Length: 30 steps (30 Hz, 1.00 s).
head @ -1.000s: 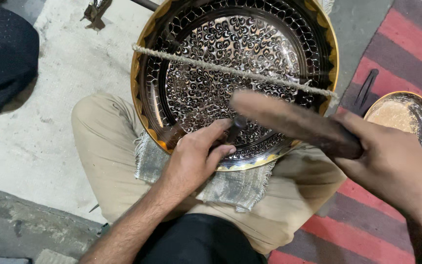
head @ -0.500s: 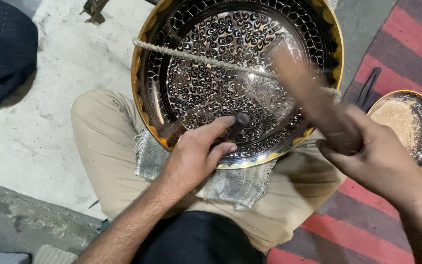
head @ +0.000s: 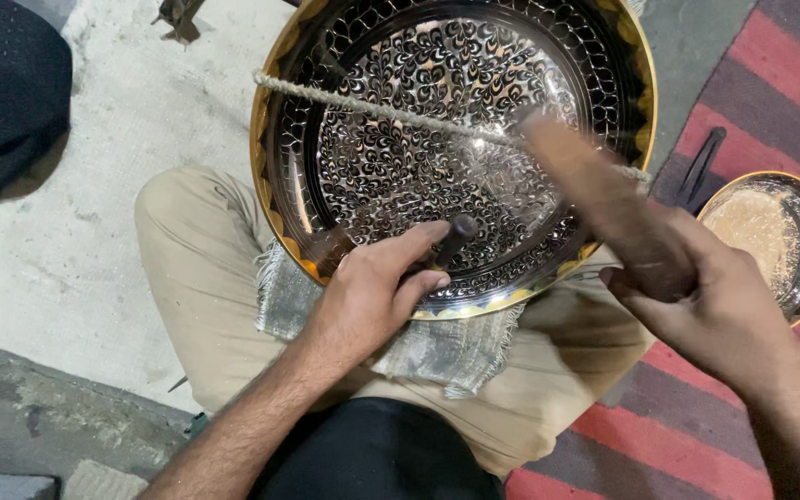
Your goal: The person sharpens a chisel on a stone, then uses a hammer and chisel to engrave a decorative pattern into a metal plate. The plate is held in place by a rope across its surface.
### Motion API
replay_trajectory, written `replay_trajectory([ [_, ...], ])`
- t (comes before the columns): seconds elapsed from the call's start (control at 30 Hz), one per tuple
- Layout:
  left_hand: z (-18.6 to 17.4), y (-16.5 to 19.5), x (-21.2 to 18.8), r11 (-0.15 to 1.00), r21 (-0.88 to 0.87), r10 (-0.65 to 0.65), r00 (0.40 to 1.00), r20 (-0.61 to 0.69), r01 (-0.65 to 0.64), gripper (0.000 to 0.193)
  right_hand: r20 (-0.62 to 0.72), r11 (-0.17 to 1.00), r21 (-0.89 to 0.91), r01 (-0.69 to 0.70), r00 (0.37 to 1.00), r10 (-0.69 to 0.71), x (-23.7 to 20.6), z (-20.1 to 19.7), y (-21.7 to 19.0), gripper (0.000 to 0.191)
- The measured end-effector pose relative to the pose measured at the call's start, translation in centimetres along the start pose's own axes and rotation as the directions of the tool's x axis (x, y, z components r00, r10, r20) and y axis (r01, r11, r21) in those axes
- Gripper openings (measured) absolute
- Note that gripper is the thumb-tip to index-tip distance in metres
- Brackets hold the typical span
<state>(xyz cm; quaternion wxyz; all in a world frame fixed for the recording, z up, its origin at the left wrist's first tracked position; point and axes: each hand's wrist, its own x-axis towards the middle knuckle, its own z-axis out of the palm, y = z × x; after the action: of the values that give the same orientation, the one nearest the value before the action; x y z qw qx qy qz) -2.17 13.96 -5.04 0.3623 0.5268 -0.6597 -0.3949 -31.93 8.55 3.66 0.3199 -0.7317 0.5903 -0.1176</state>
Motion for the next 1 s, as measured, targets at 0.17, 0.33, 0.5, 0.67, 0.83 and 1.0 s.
replay_trajectory([
  [0.17,0.0,-0.2,0.0,1.0,0.017,-0.011,1.0,0.004,0.01,0.048,0.0,0.988,-0.153,-0.028,1.0,0.029,-0.6,0.2,-0.2,0.062],
  [0.33,0.0,-0.1,-0.1,0.999,0.025,-0.034,0.999,0.014,0.033,0.047,-0.024,0.898,-0.418,-0.14,0.989,0.143,-1.7,0.3,0.5,0.048],
  [0.5,0.2,-0.3,-0.2,1.0,0.023,-0.014,1.0,0.001,0.014,0.046,-0.086,0.927,-0.372,-0.048,0.996,0.017,-2.4,0.4,1.2,0.047],
  [0.67,0.2,-0.3,-0.3,0.999,0.044,0.018,1.0,-0.01,-0.018,0.045,-0.081,0.903,-0.426,-0.054,0.996,0.022,-2.8,-0.3,1.3,0.054],
  [0.83,0.0,0.1,-0.2,0.998,0.027,-0.05,0.999,-0.004,0.05,0.045,-0.218,0.992,-0.052,-0.112,0.971,0.098,-3.1,-0.7,0.7,0.044],
  [1.0,0.1,0.4,-0.2,0.995,0.063,-0.073,0.997,-0.024,0.075,0.045,-0.081,0.828,-0.561,0.012,0.994,-0.069,-2.3,-1.2,-0.8,0.054],
])
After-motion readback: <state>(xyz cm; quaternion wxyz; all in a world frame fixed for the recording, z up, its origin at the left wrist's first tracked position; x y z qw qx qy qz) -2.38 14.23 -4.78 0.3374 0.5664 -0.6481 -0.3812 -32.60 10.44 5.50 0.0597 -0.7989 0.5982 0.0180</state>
